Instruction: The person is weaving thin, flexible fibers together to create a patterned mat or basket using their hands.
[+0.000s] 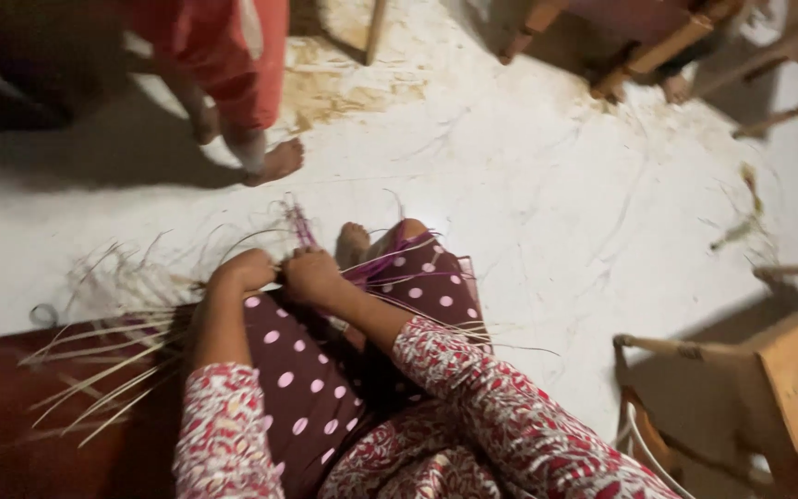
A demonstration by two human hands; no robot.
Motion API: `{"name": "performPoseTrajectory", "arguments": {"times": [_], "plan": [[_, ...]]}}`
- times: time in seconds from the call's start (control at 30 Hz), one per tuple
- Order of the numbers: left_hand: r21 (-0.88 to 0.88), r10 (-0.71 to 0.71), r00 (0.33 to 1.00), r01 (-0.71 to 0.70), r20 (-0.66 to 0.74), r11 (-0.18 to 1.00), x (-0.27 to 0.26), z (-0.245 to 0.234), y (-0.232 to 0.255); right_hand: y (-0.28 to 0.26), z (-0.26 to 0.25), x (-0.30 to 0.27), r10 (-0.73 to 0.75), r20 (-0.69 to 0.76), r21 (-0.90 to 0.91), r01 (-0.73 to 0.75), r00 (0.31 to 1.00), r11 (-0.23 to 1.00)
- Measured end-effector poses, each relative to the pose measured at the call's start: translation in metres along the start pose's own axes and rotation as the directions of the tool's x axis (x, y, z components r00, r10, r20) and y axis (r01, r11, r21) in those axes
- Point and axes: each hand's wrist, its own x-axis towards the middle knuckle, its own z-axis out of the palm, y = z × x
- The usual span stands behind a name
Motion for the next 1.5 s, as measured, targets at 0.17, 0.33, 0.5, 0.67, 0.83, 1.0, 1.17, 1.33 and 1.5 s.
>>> {"name": "performPoseTrajectory", "arguments": {"times": [0.17, 0.33, 0.5, 0.67, 0.83, 1.0, 1.17, 1.33, 1.5], "plan": [[0.016, 0.024, 1.0, -0.024, -0.01, 1.0, -0.06, -0.022, 0.049, -0.014, -0.045, -0.024, 0.061, 0.126, 0.022, -0.065, 0.99, 0.998], [-0.129, -0.053, 0.999, 0.052, -0.005, 0.99, -0.045, -0.026, 0.053, -0.015, -0.067, -0.034, 0.042, 0.203, 0.026, -0.048, 0.978, 0.999], [-0.076, -0.056, 0.998, 0.059, 0.037, 0.995, 0.015, 0.0, 0.028, 0.003, -0.046, -0.016, 0.097, 0.203, 0.039, -0.107, 0.974, 0.994], [-0.154, -0.109, 0.994, 0.107, -0.003, 0.982, -0.009, -0.013, 0.038, -0.016, -0.073, -0.036, 0.016, 0.117, -0.03, -0.012, 0.993, 0.999], [-0.035, -0.084, 0.996, 0.084, -0.006, 0.996, -0.045, -0.024, 0.059, -0.021, -0.082, -0.043, -0.008, 0.101, -0.05, 0.013, 0.995, 0.999], [-0.062, -0.081, 0.996, 0.079, -0.038, 0.995, -0.027, -0.012, 0.048, -0.023, -0.091, -0.049, -0.034, 0.053, -0.089, 0.038, 0.998, 0.995], [-0.056, -0.11, 0.994, 0.109, -0.025, 0.993, -0.037, -0.02, 0.059, 0.007, -0.026, -0.013, -0.043, 0.056, -0.149, 0.05, 0.998, 0.988], [-0.067, -0.066, 0.997, 0.063, -0.049, 0.996, -0.04, -0.019, 0.06, -0.01, -0.089, -0.04, 0.049, 0.22, 0.021, -0.055, 0.974, 0.998], [-0.03, -0.058, 0.998, 0.058, -0.022, 0.998, -0.042, -0.021, 0.061, 0.019, -0.05, -0.005, 0.2, 0.222, 0.259, -0.255, 0.954, 0.932]]}}
